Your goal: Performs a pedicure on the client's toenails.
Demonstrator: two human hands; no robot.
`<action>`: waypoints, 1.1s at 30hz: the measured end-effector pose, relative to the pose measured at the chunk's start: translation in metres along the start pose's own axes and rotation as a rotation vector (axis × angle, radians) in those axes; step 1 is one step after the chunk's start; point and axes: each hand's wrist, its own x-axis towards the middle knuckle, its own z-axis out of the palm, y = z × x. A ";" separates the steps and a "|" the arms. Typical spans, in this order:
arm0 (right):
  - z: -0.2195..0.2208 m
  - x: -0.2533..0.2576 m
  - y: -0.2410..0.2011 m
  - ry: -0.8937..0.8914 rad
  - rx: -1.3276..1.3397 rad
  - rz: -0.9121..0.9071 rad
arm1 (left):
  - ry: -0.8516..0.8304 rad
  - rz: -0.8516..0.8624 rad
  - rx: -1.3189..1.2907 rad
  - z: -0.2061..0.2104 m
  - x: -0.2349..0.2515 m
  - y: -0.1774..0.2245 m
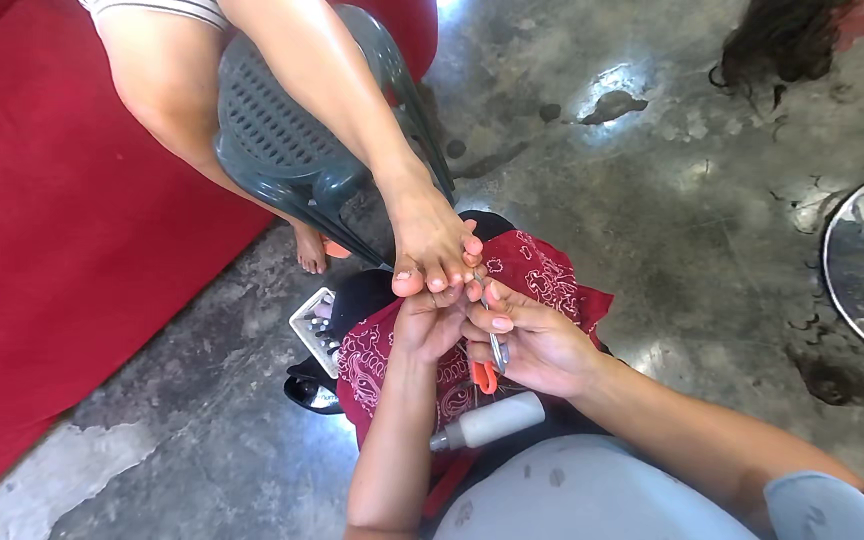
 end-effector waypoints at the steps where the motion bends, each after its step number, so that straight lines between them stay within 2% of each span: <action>1: 0.000 0.000 0.000 0.001 -0.001 -0.001 | 0.002 -0.001 0.001 -0.001 0.000 0.000; 5: 0.000 0.000 0.001 0.010 -0.014 -0.003 | 0.027 -0.045 -0.077 -0.008 -0.001 0.001; 17: 0.000 0.000 0.001 0.024 -0.042 -0.014 | 0.051 -0.078 -0.047 -0.006 -0.005 0.001; 33: 0.001 0.000 0.002 0.025 -0.030 -0.041 | 0.040 -0.050 -0.054 -0.004 -0.002 0.000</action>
